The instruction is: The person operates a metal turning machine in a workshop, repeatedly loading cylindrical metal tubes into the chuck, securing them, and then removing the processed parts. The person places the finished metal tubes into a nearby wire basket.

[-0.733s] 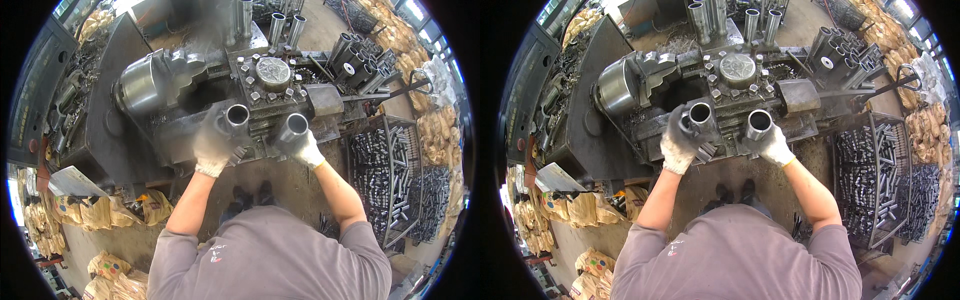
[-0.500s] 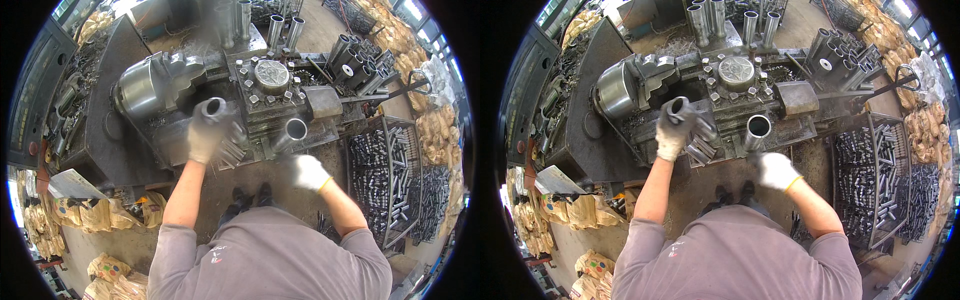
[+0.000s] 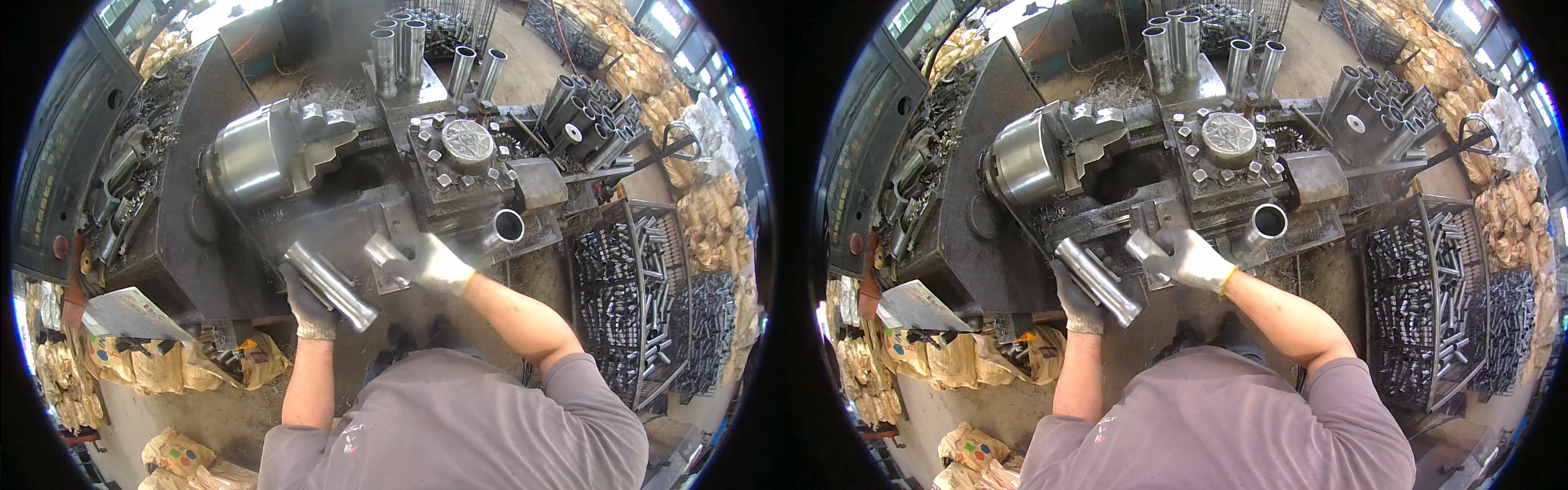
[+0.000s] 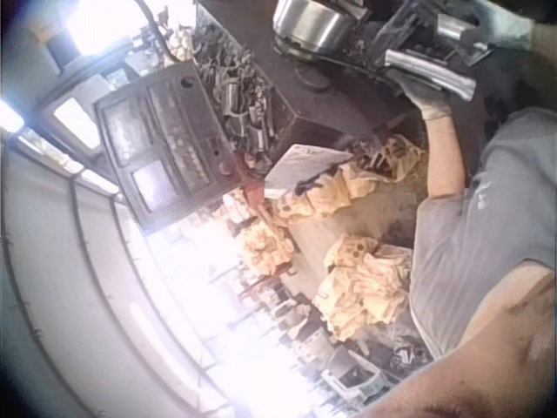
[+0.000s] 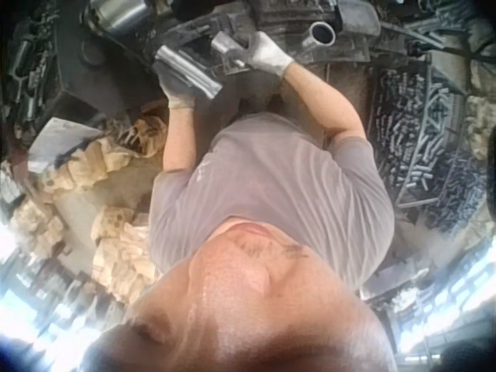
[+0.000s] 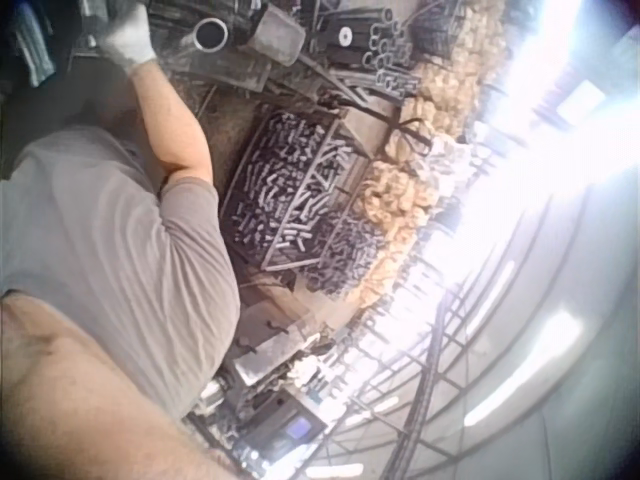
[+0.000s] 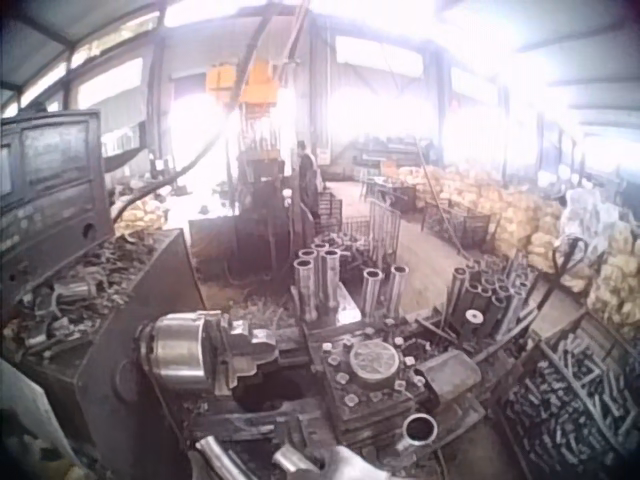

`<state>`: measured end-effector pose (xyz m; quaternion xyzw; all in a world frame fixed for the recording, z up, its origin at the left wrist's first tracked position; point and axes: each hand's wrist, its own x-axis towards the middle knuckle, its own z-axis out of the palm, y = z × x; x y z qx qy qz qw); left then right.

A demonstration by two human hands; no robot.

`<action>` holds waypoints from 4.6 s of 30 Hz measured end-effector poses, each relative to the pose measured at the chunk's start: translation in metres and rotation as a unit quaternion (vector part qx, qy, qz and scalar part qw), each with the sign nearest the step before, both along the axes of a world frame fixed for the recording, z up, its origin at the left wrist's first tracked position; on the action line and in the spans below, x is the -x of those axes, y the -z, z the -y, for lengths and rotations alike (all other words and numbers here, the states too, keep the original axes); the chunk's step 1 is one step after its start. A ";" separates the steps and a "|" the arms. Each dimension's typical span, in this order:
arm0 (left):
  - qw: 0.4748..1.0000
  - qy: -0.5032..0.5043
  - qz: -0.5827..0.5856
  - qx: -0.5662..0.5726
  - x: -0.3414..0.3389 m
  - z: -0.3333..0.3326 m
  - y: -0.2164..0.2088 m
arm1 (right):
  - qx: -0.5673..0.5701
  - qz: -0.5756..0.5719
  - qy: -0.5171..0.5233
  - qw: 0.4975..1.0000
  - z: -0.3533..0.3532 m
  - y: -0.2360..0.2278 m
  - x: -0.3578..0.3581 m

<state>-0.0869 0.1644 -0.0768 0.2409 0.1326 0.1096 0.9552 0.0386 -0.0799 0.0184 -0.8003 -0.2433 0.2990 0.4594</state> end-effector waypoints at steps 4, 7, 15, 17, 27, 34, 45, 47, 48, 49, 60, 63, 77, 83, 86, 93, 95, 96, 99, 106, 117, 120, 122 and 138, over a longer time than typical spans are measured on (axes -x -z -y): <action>0.998 -0.018 0.011 -0.053 -0.035 0.059 -0.037 | 0.058 -0.032 -0.059 0.996 -0.014 -0.004 -0.009; 0.979 0.045 0.031 -0.197 -0.054 0.082 -0.079 | 0.019 -0.110 0.076 0.991 -0.015 -0.028 0.006; 0.964 0.119 0.001 -0.240 -0.140 0.045 0.024 | -0.188 0.286 -0.116 0.933 -0.003 -0.173 -0.051; 0.933 0.034 -0.053 -0.354 -0.157 0.034 -0.009 | -0.100 0.404 -0.117 0.901 0.000 -0.200 -0.105; 0.930 -0.029 -0.286 -0.231 0.005 0.008 0.034 | 0.314 0.361 -0.308 0.822 -0.086 -0.077 -0.303; 0.891 -0.169 -0.382 -0.180 0.130 -0.024 0.082 | 0.296 0.282 -0.305 0.860 -0.109 -0.058 -0.280; 0.841 -0.451 -0.298 0.028 0.179 -0.094 0.047 | 0.336 0.073 -0.235 0.909 -0.095 -0.087 -0.301; 0.860 -0.404 -0.308 0.042 0.184 -0.100 0.038 | 0.278 0.054 -0.235 0.930 -0.108 -0.059 -0.298; 0.870 -0.379 -0.310 0.048 0.184 -0.105 0.035 | 0.252 0.053 -0.225 0.940 -0.115 -0.066 -0.285; 0.876 -0.362 -0.315 0.043 0.186 -0.106 0.035 | 0.262 0.078 -0.236 0.932 -0.123 -0.060 -0.287; 0.773 -0.451 -0.398 -0.202 0.190 -0.114 0.062 | 0.072 0.323 -0.124 0.936 -0.042 -0.115 -0.262; 0.532 -0.474 -0.502 -0.490 0.199 -0.098 0.024 | -0.027 0.294 -0.021 0.955 0.013 -0.177 -0.191; 0.181 -0.177 -0.497 -0.830 -0.018 -0.316 -0.323 | -0.111 0.257 0.282 0.918 0.215 -0.144 -0.008; 0.114 -0.428 -0.312 -0.841 -0.003 -0.234 -0.321 | -0.119 0.211 0.273 0.931 0.237 -0.142 0.014; 0.212 -0.447 -0.021 -0.869 0.026 -0.106 -0.262 | -0.099 0.200 0.268 0.937 0.250 -0.124 0.016; 0.602 -0.097 -0.443 -0.657 0.202 0.094 0.050 | -0.099 0.132 0.153 0.974 0.253 -0.065 -0.028; 0.623 -0.031 -0.589 -0.514 0.295 0.120 0.158 | -0.062 0.112 0.099 0.987 0.232 -0.066 -0.034; 0.664 -0.057 -0.599 -0.444 0.338 0.146 0.188 | -0.021 0.133 0.067 0.989 0.216 -0.069 -0.034; 0.572 -0.027 -0.743 -0.346 0.471 0.205 0.279 | -0.027 0.311 -0.033 0.949 0.182 -0.024 -0.049; 0.603 -0.132 -0.762 -0.197 0.527 0.368 0.231 | -0.091 0.311 -0.201 0.924 0.093 -0.002 0.047; 0.458 -0.092 -0.873 -0.139 0.651 0.701 0.285 | -0.287 0.203 -0.783 0.513 0.023 -0.012 0.484; 0.456 -0.054 -0.888 -0.035 0.646 0.796 0.300 | -0.316 0.157 -0.857 0.376 0.045 -0.002 0.585; 0.407 -0.222 -0.881 0.094 0.630 0.854 0.322 | -0.339 0.129 -0.884 0.295 0.063 0.000 0.650; -0.410 -0.314 -0.645 0.563 0.476 0.885 0.118 | -0.257 -0.031 -0.964 0.062 0.167 0.004 0.983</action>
